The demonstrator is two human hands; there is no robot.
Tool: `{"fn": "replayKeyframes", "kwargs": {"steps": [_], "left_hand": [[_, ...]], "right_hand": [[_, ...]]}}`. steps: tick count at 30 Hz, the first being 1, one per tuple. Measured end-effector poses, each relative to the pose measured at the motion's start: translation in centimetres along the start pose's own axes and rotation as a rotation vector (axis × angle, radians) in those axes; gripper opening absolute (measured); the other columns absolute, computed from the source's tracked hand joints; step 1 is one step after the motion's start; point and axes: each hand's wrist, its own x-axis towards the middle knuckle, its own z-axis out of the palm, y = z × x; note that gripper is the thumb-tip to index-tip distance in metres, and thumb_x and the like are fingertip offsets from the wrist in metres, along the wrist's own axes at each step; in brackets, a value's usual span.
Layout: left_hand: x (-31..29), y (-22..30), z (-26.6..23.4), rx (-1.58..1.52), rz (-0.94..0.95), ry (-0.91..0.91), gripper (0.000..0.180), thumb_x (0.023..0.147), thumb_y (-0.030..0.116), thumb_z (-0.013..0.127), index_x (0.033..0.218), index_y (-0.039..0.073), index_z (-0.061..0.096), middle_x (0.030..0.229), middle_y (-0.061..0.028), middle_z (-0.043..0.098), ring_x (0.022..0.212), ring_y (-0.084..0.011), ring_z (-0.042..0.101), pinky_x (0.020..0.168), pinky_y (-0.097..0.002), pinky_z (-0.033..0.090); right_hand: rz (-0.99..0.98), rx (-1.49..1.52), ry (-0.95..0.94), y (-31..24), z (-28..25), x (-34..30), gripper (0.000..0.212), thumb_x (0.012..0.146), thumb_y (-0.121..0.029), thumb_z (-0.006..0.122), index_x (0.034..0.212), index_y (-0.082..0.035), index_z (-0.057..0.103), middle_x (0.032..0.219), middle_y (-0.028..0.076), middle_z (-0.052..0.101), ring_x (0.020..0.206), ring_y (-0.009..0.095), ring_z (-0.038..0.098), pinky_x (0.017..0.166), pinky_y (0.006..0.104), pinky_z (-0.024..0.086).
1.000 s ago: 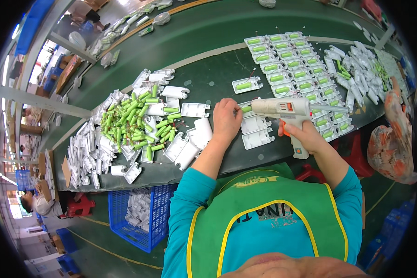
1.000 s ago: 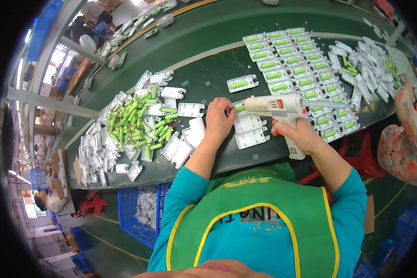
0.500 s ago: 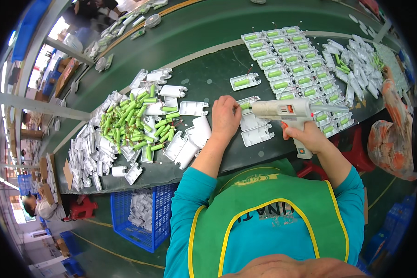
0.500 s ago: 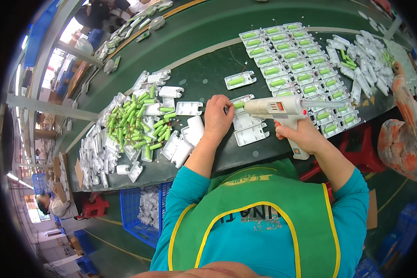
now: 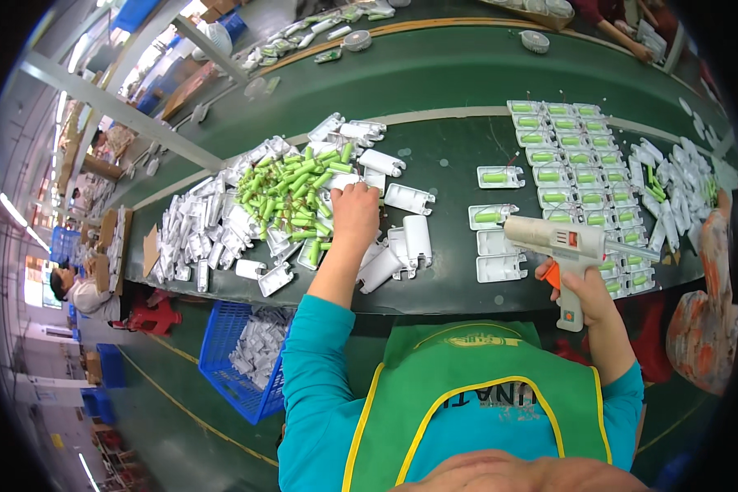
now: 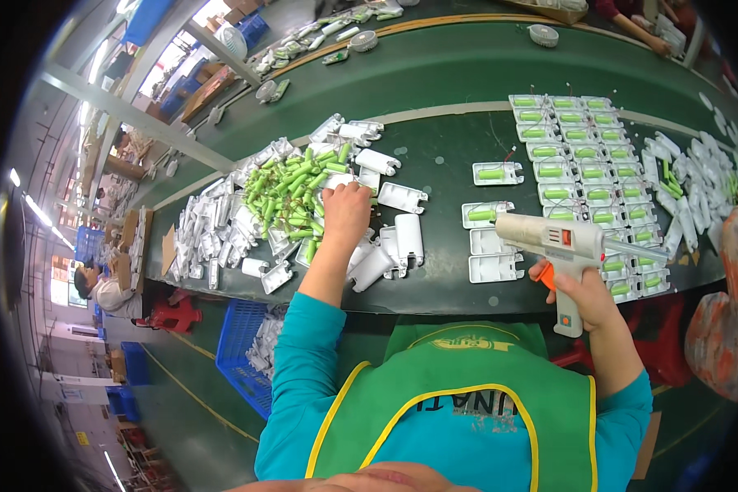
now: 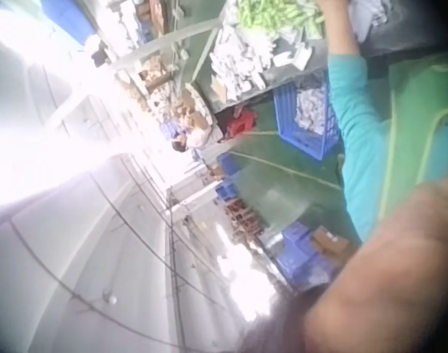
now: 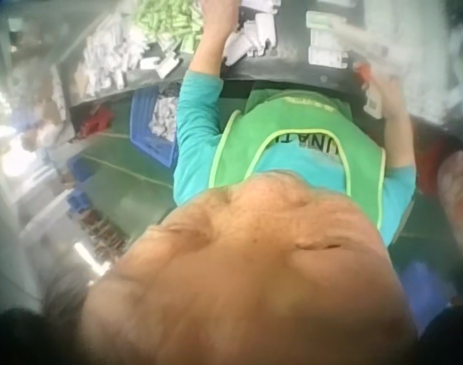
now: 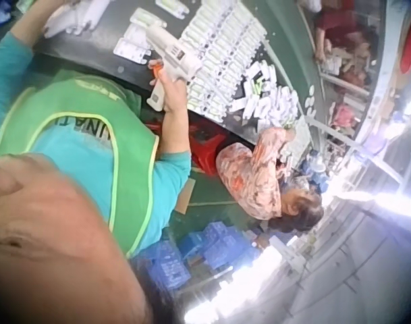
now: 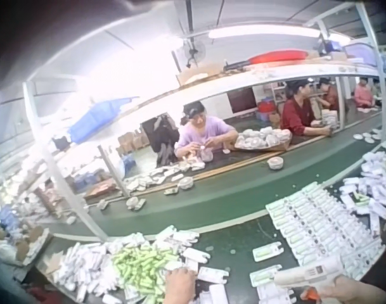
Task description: Using a hot glue gun to secure green batteries into white plastic cases on an assembly line.
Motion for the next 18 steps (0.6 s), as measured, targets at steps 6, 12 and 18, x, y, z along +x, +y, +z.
{"fn": "replayKeyframes", "kwargs": {"steps": [6,12,18], "left_hand": [[0.4,-0.2,0.5,0.033,0.15,-0.016,0.012,0.078,0.007,0.06,0.087,0.013,0.065,0.09,-0.005,0.06,0.093,-0.0255,0.058,0.082,-0.0436,0.041],[0.1,-1.7,1.3,-0.132,0.082,0.058,0.013,0.077,0.011,0.063,0.09,0.012,0.065,0.091,-0.0072,0.065,0.093,-0.0282,0.062,0.081,-0.0463,0.043],[0.7,0.3,-2.1,-1.456,-0.344,0.293,0.018,0.089,0.013,0.07,0.104,0.005,0.064,0.085,-0.0006,0.066,0.072,-0.0086,0.059,0.067,-0.0247,0.049]], "right_hand": [[-0.015,-0.002,0.004,0.4,0.4,-0.7,0.055,0.087,-0.034,0.068,0.129,-0.003,0.052,0.111,0.013,0.066,0.1,0.018,0.064,0.068,0.0267,0.053],[-0.04,-0.019,0.052,0.4,0.5,-1.2,0.046,0.088,-0.03,0.065,0.123,-0.003,0.054,0.107,0.012,0.066,0.097,0.017,0.064,0.066,0.026,0.052],[-0.036,-0.046,0.048,0.8,0.3,-1.2,0.042,0.09,-0.032,0.062,0.122,-0.005,0.054,0.105,0.009,0.066,0.098,0.017,0.064,0.068,0.0265,0.052]]}}
